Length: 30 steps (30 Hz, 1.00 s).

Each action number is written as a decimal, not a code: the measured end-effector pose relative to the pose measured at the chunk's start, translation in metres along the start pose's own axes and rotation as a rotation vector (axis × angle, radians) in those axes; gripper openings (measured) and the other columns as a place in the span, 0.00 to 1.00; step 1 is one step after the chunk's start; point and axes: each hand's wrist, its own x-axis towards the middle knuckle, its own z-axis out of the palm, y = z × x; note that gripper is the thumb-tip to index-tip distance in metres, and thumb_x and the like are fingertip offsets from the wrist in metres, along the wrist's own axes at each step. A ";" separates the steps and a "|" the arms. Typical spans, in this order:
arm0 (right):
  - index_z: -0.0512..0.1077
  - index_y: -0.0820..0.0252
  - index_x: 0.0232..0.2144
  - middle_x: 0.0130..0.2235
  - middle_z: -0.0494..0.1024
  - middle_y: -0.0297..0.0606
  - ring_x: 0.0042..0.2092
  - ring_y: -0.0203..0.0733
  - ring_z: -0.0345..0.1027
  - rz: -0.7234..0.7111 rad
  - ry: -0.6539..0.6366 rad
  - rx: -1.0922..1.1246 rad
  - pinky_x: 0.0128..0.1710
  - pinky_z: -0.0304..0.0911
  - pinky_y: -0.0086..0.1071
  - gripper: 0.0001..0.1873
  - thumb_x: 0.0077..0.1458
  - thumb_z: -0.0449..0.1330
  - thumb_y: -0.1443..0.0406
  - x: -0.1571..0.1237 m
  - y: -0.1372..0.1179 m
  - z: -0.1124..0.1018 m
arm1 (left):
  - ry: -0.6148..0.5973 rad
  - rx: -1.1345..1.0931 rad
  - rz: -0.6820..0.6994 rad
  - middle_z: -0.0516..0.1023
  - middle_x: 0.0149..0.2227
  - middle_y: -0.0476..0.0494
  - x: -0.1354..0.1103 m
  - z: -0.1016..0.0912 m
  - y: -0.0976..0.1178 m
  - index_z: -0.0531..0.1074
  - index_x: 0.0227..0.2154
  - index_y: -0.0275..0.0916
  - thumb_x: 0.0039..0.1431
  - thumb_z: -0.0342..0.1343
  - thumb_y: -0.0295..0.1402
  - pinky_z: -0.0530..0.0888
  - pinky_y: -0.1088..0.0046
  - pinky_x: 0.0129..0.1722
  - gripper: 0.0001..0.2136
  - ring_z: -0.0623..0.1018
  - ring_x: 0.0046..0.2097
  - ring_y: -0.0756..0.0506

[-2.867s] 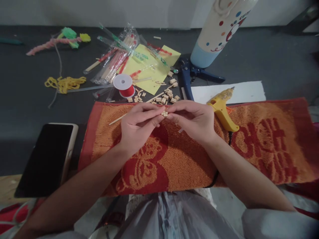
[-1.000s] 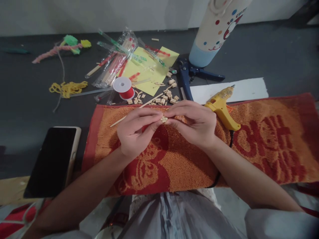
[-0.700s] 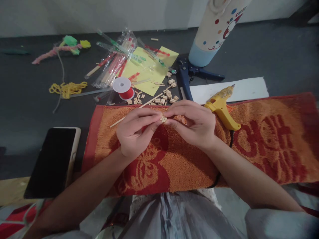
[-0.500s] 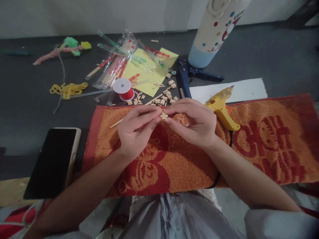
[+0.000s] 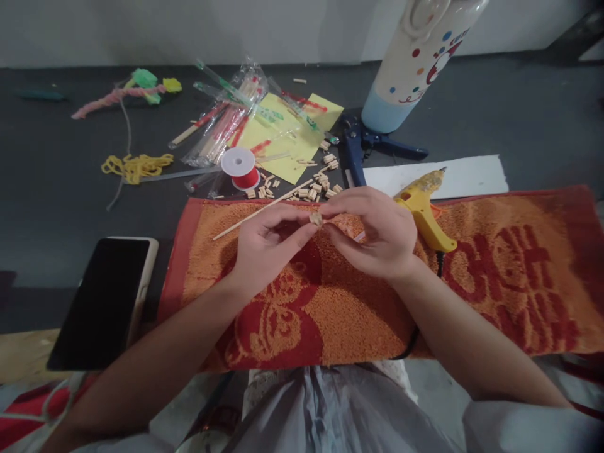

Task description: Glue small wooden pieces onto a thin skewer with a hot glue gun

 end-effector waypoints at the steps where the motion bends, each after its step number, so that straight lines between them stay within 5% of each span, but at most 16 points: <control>1: 0.74 0.57 0.43 0.39 0.80 0.40 0.40 0.40 0.75 0.061 0.001 0.058 0.38 0.74 0.34 0.14 0.53 0.61 0.71 0.000 0.000 0.000 | 0.018 0.028 0.034 0.81 0.32 0.48 0.000 0.000 0.001 0.77 0.33 0.41 0.56 0.62 0.34 0.76 0.78 0.27 0.03 0.78 0.30 0.53; 5: 0.77 0.60 0.38 0.36 0.80 0.40 0.37 0.38 0.74 0.195 0.009 0.200 0.36 0.73 0.33 0.09 0.52 0.66 0.67 -0.001 0.001 0.000 | 0.056 0.184 0.211 0.81 0.32 0.47 0.001 0.000 0.006 0.77 0.33 0.41 0.55 0.61 0.29 0.77 0.74 0.34 0.03 0.79 0.34 0.51; 16: 0.81 0.57 0.31 0.31 0.83 0.38 0.33 0.37 0.77 0.137 0.062 0.100 0.32 0.74 0.31 0.03 0.51 0.66 0.68 -0.002 0.002 0.003 | 0.025 0.459 0.457 0.82 0.34 0.48 -0.001 -0.008 0.007 0.79 0.38 0.41 0.57 0.59 0.25 0.77 0.78 0.34 0.08 0.79 0.33 0.52; 24: 0.80 0.60 0.32 0.32 0.82 0.41 0.34 0.38 0.77 0.076 0.067 0.088 0.34 0.74 0.30 0.07 0.51 0.65 0.73 -0.003 0.001 0.004 | 0.025 0.470 0.495 0.80 0.31 0.47 -0.002 -0.007 0.008 0.78 0.37 0.39 0.55 0.60 0.22 0.76 0.80 0.33 0.09 0.78 0.32 0.53; 30: 0.80 0.58 0.32 0.31 0.82 0.40 0.33 0.38 0.77 0.163 0.047 0.056 0.34 0.74 0.31 0.07 0.50 0.65 0.72 -0.003 -0.001 0.005 | 0.076 0.389 0.436 0.81 0.32 0.45 -0.002 -0.002 0.003 0.77 0.36 0.37 0.55 0.61 0.24 0.76 0.78 0.34 0.06 0.79 0.33 0.52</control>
